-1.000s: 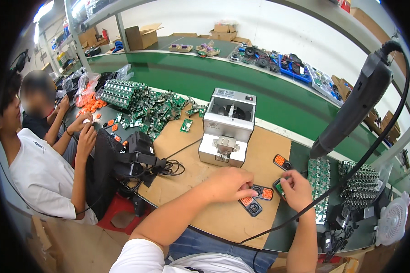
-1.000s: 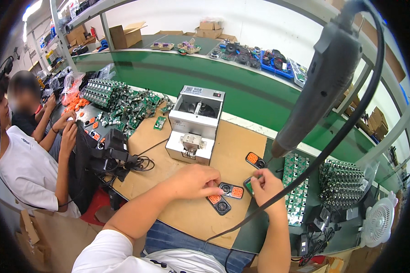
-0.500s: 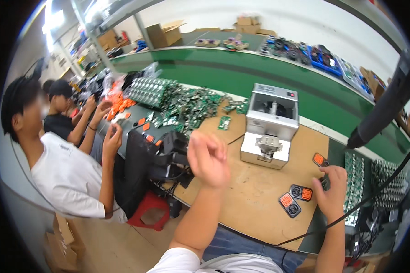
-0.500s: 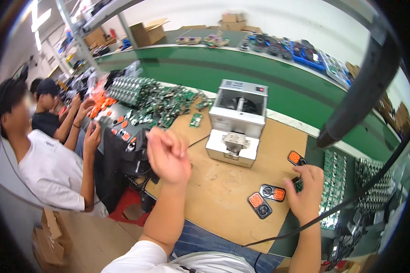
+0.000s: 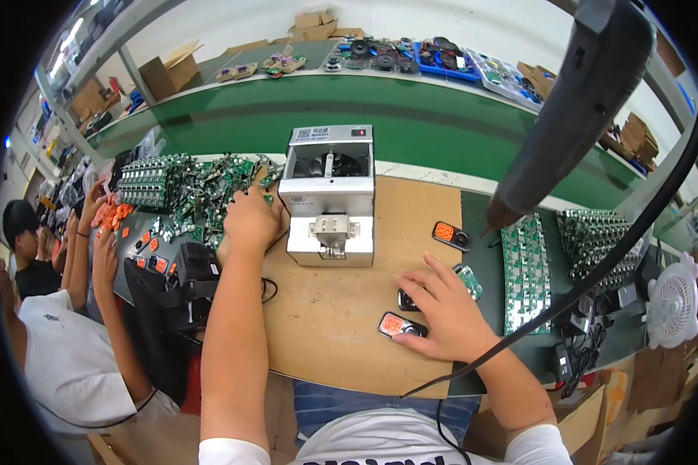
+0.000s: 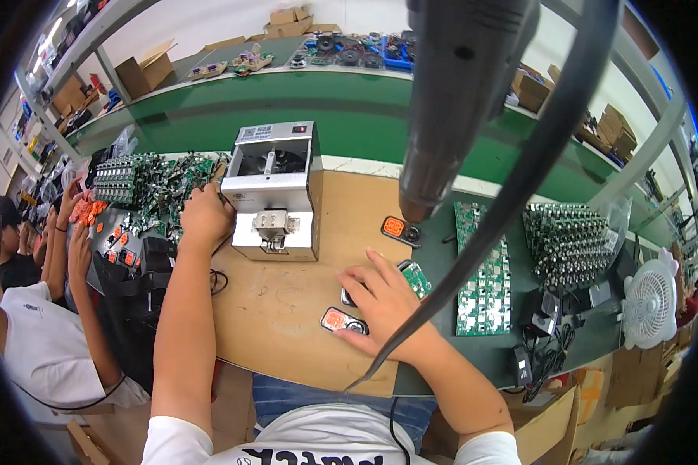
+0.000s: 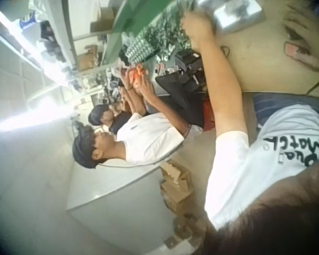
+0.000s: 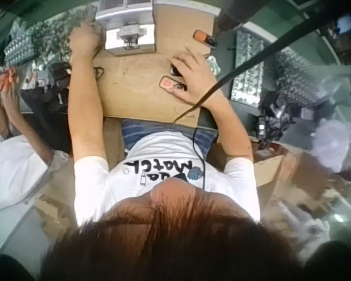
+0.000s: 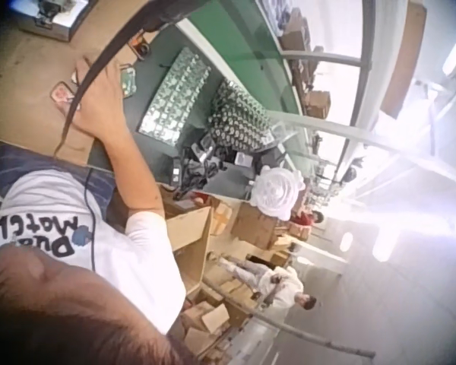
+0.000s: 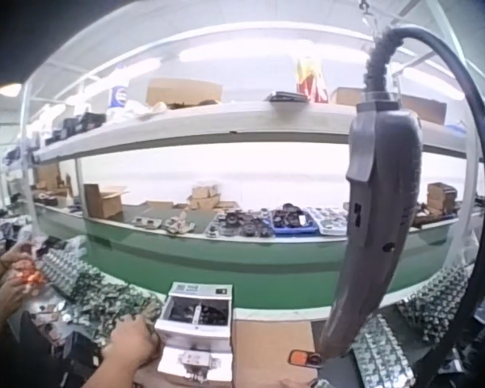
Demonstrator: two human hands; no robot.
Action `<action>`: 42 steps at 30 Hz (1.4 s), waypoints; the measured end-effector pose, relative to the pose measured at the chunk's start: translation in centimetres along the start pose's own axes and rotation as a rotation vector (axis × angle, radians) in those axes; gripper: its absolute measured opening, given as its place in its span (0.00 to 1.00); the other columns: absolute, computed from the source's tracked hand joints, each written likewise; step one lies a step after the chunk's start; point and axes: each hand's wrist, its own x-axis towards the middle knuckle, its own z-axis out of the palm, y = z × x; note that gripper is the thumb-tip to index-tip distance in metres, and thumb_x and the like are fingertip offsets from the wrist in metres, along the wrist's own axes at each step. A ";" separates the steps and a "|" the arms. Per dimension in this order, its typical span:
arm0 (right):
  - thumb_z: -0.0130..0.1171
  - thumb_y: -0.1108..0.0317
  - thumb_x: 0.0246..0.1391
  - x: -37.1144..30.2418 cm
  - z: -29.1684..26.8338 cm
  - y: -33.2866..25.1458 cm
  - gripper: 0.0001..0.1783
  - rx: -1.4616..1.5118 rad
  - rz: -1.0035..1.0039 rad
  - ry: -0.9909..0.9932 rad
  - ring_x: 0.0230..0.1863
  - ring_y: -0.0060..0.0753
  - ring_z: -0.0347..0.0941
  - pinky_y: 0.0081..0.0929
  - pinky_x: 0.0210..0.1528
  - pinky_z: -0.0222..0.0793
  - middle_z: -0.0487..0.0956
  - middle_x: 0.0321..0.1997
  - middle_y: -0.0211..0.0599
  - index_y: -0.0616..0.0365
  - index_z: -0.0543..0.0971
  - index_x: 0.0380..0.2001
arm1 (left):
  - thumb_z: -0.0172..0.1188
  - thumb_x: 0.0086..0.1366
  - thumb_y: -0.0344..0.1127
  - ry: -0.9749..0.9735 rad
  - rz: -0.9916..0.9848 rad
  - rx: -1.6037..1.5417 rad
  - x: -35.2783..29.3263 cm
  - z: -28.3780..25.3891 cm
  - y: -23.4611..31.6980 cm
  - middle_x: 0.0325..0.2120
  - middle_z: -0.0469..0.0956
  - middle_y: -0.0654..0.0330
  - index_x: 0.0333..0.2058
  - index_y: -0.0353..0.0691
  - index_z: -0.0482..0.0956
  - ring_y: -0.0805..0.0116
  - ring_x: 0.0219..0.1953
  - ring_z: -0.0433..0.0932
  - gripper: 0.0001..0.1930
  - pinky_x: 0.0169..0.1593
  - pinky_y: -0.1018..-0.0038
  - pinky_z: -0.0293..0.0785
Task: Assembling electronic remote control units by fitting circuit boards into plastic housings and using an electric screwdriver.
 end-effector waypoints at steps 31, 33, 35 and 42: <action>0.48 0.66 0.64 -0.1 -1.8 1.7 0.19 0.996 0.511 0.264 0.36 0.13 0.66 0.15 0.38 0.66 0.72 0.37 0.27 0.58 0.69 0.57 | 0.65 0.55 0.25 -0.575 0.703 -1.622 -13.1 -4.6 10.6 0.34 0.75 0.63 0.38 0.35 0.76 0.77 0.34 0.72 0.12 0.38 0.80 0.68; 0.47 0.68 0.64 -0.3 -1.7 1.6 0.20 1.218 0.546 0.263 0.41 0.16 0.69 0.17 0.42 0.68 0.72 0.43 0.29 0.58 0.67 0.58 | 0.71 0.50 0.26 -0.592 0.653 -1.473 -13.2 -4.9 11.0 0.28 0.76 0.65 0.31 0.36 0.77 0.79 0.29 0.71 0.11 0.34 0.81 0.68; 0.47 0.69 0.63 -0.4 -1.8 1.3 0.20 1.412 0.526 0.325 0.42 0.19 0.71 0.17 0.44 0.68 0.73 0.46 0.31 0.60 0.67 0.57 | 0.71 0.50 0.27 -0.559 0.610 -1.457 -13.3 -4.5 11.4 0.26 0.76 0.65 0.30 0.36 0.76 0.80 0.28 0.71 0.11 0.33 0.81 0.68; 0.50 0.77 0.60 -0.1 -0.7 1.9 0.15 1.418 0.380 0.336 0.48 0.23 0.73 0.23 0.52 0.69 0.77 0.46 0.38 0.68 0.70 0.51 | 0.70 0.50 0.28 -0.558 0.582 -1.678 -12.6 -2.6 10.9 0.27 0.79 0.66 0.28 0.38 0.78 0.80 0.28 0.70 0.09 0.34 0.80 0.65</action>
